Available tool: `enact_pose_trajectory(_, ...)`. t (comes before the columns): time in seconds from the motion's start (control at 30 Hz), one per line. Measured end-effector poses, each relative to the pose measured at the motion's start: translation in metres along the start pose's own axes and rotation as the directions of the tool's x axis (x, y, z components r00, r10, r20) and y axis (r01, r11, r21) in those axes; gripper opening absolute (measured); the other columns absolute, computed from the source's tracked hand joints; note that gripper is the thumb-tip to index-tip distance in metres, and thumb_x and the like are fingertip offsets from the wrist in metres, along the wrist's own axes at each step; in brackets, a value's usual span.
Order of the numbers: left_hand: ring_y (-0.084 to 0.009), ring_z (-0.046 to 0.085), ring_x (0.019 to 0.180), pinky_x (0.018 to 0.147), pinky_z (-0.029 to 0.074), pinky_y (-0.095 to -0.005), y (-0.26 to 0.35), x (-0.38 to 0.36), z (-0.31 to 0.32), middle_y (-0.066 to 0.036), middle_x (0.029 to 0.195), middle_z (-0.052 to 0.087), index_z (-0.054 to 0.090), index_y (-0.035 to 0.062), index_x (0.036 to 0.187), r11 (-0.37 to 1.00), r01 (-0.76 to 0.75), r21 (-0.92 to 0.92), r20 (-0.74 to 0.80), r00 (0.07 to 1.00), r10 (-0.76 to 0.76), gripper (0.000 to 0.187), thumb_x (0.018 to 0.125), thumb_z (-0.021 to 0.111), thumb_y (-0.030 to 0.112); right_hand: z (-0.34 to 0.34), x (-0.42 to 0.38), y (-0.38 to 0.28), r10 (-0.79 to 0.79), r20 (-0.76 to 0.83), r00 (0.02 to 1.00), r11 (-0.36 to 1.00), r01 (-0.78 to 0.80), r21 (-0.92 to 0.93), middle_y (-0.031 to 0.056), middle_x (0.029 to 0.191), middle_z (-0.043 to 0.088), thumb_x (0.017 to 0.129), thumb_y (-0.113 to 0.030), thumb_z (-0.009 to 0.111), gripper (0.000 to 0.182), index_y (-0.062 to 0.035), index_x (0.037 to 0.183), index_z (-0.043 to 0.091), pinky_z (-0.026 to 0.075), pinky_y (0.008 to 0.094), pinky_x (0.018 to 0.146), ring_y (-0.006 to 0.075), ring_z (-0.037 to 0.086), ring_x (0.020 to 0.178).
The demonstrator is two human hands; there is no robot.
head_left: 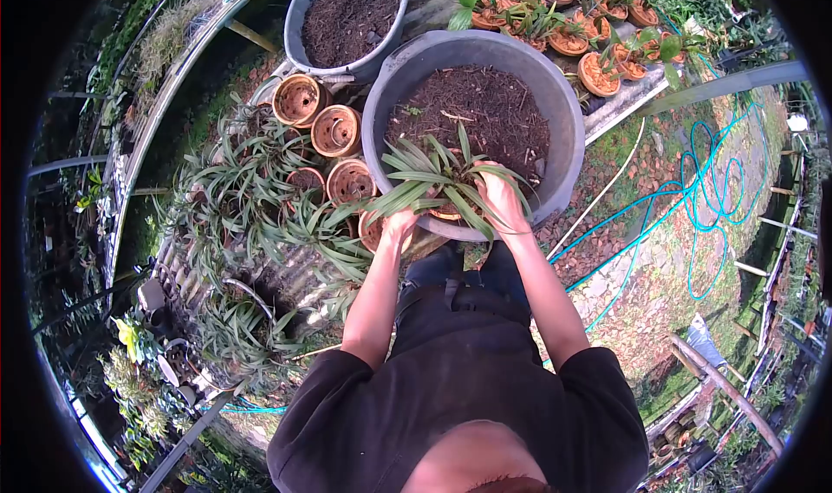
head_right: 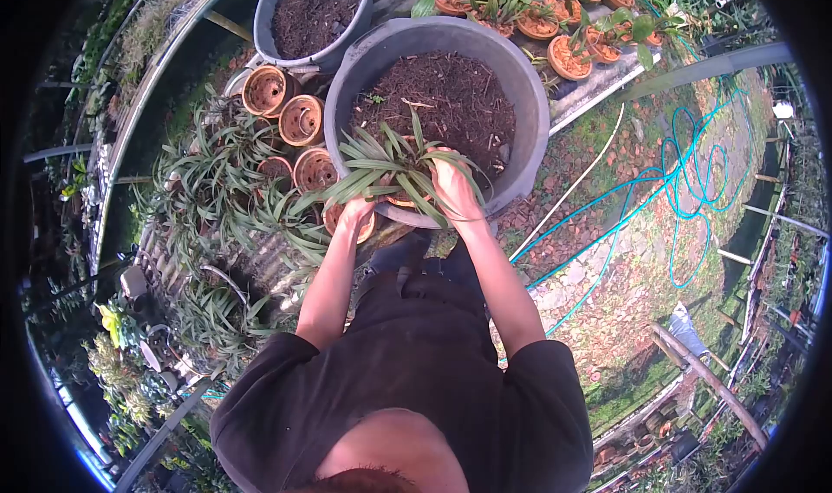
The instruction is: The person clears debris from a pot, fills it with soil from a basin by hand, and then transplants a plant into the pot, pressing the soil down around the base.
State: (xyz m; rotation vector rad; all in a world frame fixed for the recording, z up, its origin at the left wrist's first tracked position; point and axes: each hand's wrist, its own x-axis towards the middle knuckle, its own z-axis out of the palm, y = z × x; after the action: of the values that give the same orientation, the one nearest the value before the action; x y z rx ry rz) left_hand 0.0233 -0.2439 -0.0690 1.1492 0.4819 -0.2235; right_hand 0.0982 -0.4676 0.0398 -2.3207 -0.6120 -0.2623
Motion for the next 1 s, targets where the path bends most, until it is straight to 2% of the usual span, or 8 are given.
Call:
enact_pose_trajectory(0.07, -0.0148, 0.064, 0.101, 0.079, 0.056, -0.0305, 0.000, 0.001, 0.003, -0.004, 0.120, 0.067, 0.060, 0.0096, 0.131, 0.999, -0.014, 0.050, -0.003, 1.000, 0.014, 0.032, 0.102, 0.061, 0.024, -0.003, -0.002, 0.010, 0.156, 0.023, 0.987, 0.968, -0.158, 0.196, 0.0221, 0.102, 0.068, 0.081, -0.007, 0.066, 0.033, 0.0032, 0.113, 0.064, 0.054, 0.0437, 0.077, 0.0364, 0.069, 0.092)
enact_pose_trajectory(0.17, -0.0142, 0.063, 0.102, 0.079, 0.055, -0.0301, 0.000, -0.003, 0.007, -0.004, 0.120, 0.066, 0.061, 0.0092, 0.131, 0.995, -0.027, 0.098, -0.008, 1.000, 0.028, 0.033, 0.102, 0.062, 0.025, -0.007, 0.006, -0.002, 0.352, 0.119, 0.928, 0.918, -0.368, 0.148, 0.0217, 0.100, 0.069, 0.078, 0.002, 0.064, 0.020, 0.0030, 0.097, 0.068, 0.053, 0.0467, 0.081, 0.0399, 0.067, 0.096)
enact_pose_trajectory(0.3, -0.0134, 0.062, 0.103, 0.080, 0.055, -0.0297, 0.003, -0.005, 0.011, -0.003, 0.120, 0.066, 0.062, 0.0086, 0.130, 0.986, -0.066, 0.151, -0.007, 0.998, 0.068, 0.033, 0.102, 0.062, 0.026, -0.005, 0.000, -0.003, -0.009, -0.067, 0.998, 0.997, 0.014, 0.073, 0.0159, 0.098, 0.068, 0.077, -0.003, 0.068, 0.019, 0.0010, 0.095, 0.070, 0.053, 0.0439, 0.077, 0.0358, 0.067, 0.089)
enact_pose_trajectory(0.47, -0.0125, 0.061, 0.104, 0.081, 0.054, -0.0292, 0.005, -0.001, 0.013, -0.003, 0.121, 0.066, 0.063, 0.0078, 0.129, 0.981, -0.076, 0.177, -0.009, 0.997, 0.079, 0.034, 0.101, 0.063, 0.028, -0.011, -0.029, -0.005, 0.099, 0.142, 0.985, 0.986, -0.078, -0.148, 0.0157, 0.115, 0.063, 0.085, -0.009, 0.066, 0.035, -0.0019, 0.120, 0.065, 0.048, 0.0449, 0.092, 0.0353, 0.061, 0.106)
enact_pose_trajectory(0.57, -0.0139, 0.062, 0.107, 0.082, 0.055, -0.0318, 0.009, -0.003, 0.013, -0.003, 0.123, 0.064, 0.059, 0.0097, 0.133, 0.990, 0.005, 0.144, -0.040, 0.999, 0.001, 0.038, 0.100, 0.065, 0.029, -0.007, -0.039, -0.006, 0.264, 0.100, 0.959, 0.949, -0.277, 0.152, 0.0169, 0.127, 0.061, 0.090, -0.018, 0.064, 0.042, 0.0000, 0.128, 0.062, 0.044, 0.0483, 0.102, 0.0353, 0.057, 0.119)
enact_pose_trajectory(0.7, -0.0156, 0.062, 0.110, 0.083, 0.055, -0.0352, 0.024, -0.003, 0.020, -0.003, 0.126, 0.063, 0.055, 0.0127, 0.137, 0.989, 0.098, 0.110, -0.048, 0.994, -0.093, 0.044, 0.099, 0.067, 0.030, 0.007, -0.047, -0.013, 0.035, 0.180, 0.983, 0.986, -0.005, -0.165, 0.0248, 0.137, 0.057, 0.086, -0.015, 0.065, 0.051, 0.0011, 0.133, 0.058, 0.034, 0.0535, 0.117, 0.0411, 0.045, 0.138)
enact_pose_trajectory(0.83, -0.0171, 0.062, 0.113, 0.081, 0.058, -0.0384, 0.041, -0.002, 0.028, -0.005, 0.124, 0.063, 0.055, 0.0137, 0.135, 0.987, 0.138, 0.076, -0.099, 0.986, -0.130, 0.043, 0.096, 0.070, 0.026, -0.003, -0.039, -0.035, 0.078, 0.294, 0.952, 0.984, -0.027, -0.174, 0.0282, 0.139, 0.053, 0.087, -0.009, 0.061, 0.058, 0.0016, 0.143, 0.049, 0.030, 0.0574, 0.118, 0.0435, 0.044, 0.139)
enact_pose_trajectory(1.0, -0.0213, 0.063, 0.113, 0.076, 0.063, -0.0389, 0.040, 0.021, 0.025, -0.009, 0.127, 0.063, 0.055, 0.0046, 0.133, 0.994, 0.105, 0.037, -0.038, 0.994, -0.104, 0.047, 0.094, 0.073, 0.021, 0.008, -0.035, -0.031, 0.054, 0.151, 0.987, 0.997, -0.046, -0.056, 0.0272, 0.137, 0.055, 0.090, -0.011, 0.057, 0.050, 0.0034, 0.138, 0.052, 0.031, 0.0583, 0.118, 0.0439, 0.049, 0.132)
